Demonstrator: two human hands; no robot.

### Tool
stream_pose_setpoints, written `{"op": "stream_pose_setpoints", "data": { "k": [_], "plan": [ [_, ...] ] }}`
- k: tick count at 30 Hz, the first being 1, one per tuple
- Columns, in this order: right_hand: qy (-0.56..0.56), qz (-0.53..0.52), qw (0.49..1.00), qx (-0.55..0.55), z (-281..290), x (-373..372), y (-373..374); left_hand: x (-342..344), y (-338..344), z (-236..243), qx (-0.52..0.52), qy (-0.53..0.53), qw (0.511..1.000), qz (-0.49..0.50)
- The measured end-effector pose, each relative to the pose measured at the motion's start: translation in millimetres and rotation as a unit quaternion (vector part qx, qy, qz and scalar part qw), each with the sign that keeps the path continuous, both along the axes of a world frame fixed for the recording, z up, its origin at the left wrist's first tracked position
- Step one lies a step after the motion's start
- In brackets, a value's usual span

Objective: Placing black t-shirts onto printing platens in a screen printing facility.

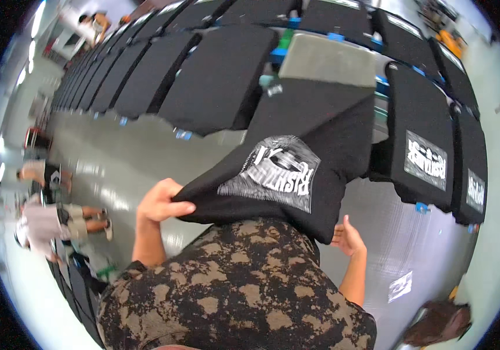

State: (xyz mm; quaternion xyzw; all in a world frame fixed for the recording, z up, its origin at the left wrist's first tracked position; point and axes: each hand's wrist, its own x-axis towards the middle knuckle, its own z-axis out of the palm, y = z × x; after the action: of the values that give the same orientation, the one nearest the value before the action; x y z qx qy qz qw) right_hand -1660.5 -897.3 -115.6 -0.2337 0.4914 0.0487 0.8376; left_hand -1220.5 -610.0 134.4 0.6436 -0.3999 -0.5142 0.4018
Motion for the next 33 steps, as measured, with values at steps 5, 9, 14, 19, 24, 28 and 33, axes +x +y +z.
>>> {"op": "stream_pose_setpoints", "data": {
  "k": [5,9,14,19,24,28,33],
  "plan": [
    [0.032,-0.272,0.941,-0.199,-73,42,-23,4,89,54,-0.454,0.082,0.859,-0.222],
    [-0.102,-0.288,0.951,-0.046,-77,107,22,17,204,69,-0.492,0.08,0.863,-0.079],
    [-0.145,-0.209,0.966,-0.042,-45,150,108,-9,331,21,-0.138,-0.129,0.894,0.406],
    [-0.215,-0.276,0.928,-0.13,50,143,123,6,373,-55,0.197,-0.275,0.857,0.389],
    [-0.205,-0.207,0.936,-0.198,129,169,178,-3,321,-91,0.164,-0.301,0.889,0.303],
    [-0.291,0.285,0.84,-0.36,162,207,256,-29,227,-81,-0.14,0.018,0.972,0.19],
    [-0.365,0.371,0.782,-0.343,182,215,301,-38,147,-60,-0.091,-0.139,0.964,-0.209]
  ]
}}
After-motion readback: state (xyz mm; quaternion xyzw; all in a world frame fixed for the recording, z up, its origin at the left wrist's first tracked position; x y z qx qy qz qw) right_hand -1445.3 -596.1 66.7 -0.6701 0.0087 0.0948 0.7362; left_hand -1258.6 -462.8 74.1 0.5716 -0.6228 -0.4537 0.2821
